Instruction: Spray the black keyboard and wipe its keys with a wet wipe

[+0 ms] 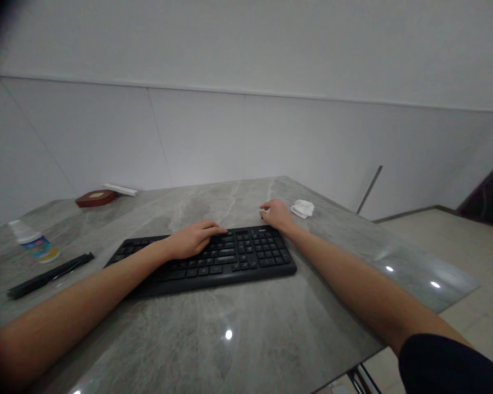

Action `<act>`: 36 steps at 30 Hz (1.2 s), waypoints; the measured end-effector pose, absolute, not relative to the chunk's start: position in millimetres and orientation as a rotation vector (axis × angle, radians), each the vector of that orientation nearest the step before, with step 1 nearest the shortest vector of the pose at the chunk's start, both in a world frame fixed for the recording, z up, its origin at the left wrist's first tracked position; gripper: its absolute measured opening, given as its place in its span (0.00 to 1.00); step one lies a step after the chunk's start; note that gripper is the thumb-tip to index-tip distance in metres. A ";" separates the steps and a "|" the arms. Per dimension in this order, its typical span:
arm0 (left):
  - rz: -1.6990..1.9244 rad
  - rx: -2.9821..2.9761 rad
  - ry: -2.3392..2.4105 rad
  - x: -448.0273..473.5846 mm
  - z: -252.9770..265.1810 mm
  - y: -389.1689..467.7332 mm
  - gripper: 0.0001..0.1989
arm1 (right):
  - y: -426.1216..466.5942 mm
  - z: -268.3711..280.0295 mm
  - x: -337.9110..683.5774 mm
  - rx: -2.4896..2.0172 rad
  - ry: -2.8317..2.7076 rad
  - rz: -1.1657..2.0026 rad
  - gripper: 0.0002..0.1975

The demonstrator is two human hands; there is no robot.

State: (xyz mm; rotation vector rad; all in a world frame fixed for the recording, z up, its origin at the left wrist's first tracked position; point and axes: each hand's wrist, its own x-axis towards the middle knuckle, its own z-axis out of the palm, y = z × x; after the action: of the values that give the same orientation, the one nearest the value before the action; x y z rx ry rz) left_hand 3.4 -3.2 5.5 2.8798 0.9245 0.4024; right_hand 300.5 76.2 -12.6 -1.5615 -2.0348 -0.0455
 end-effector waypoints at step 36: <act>0.439 2.859 0.957 3.5 6.0 -4.1 0.24 | 28.7 10.4 262.6 -1.017 -2.310 0.399 0.07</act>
State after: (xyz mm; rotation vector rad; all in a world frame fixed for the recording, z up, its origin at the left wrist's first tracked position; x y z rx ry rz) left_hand 3.5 -4.1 6.0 2.8590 0.9575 0.4393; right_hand 262.6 28.7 10.4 -1.0172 -2.3096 0.3990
